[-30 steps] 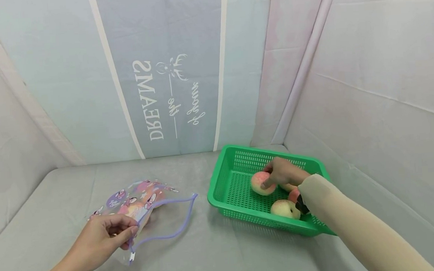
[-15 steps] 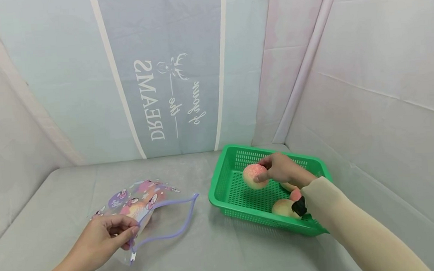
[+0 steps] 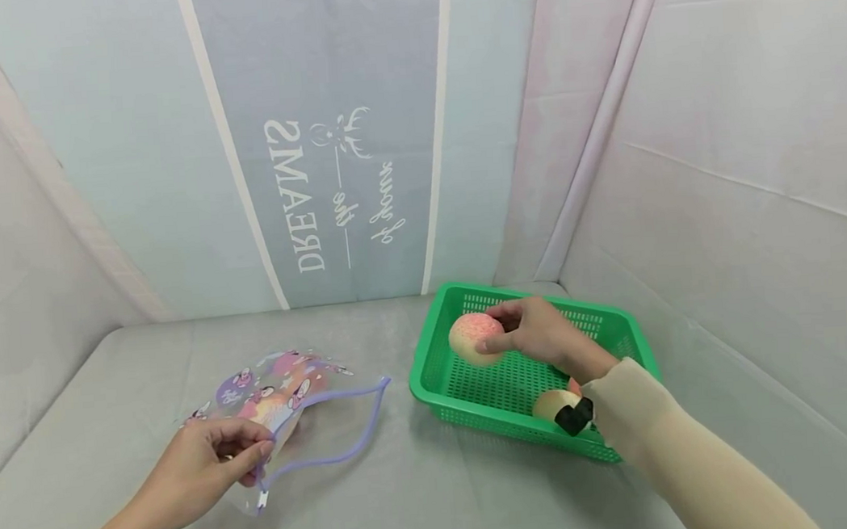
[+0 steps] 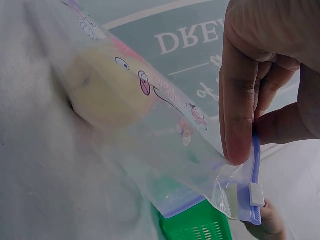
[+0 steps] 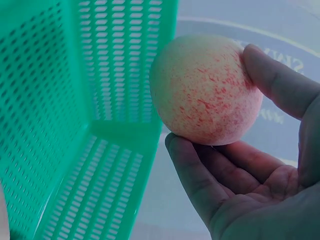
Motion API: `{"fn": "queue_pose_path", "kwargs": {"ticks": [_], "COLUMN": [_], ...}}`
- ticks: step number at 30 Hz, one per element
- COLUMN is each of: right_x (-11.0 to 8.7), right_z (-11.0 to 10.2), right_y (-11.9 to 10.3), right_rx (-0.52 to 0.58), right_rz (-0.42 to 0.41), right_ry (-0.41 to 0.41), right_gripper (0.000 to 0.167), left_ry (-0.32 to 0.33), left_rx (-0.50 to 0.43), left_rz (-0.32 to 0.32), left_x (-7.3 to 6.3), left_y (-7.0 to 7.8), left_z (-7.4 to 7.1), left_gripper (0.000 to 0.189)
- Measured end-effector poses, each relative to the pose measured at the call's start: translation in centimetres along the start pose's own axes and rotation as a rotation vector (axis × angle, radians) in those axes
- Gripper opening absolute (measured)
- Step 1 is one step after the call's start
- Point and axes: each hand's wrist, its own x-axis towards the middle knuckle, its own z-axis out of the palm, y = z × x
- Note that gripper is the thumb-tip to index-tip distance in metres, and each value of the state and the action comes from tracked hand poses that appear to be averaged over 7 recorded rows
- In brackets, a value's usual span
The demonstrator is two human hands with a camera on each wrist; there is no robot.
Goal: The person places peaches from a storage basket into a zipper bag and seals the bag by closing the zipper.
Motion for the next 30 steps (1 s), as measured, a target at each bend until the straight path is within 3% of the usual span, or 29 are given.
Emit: {"fn": "queue_pose_path", "kwargs": {"ticks": [17,30], "right_x": [-1.8,-2.3], "right_z": [3.2,6.2], "right_y": [-3.1,-3.6], "right_rx": [0.099,0.205], "right_rz": [-0.1,-0.134], "right_ry": [-0.007,-0.056], "right_gripper": [0.062,0.053], "left_ry": [0.002,-0.005], "left_rx": [0.002,-0.006], "left_rz": [0.015,-0.002], "left_x": [-0.1,-0.1], "left_y": [-0.1,0.0], "left_z": [0.2,0.1], "left_gripper": [0.007,0.008]}}
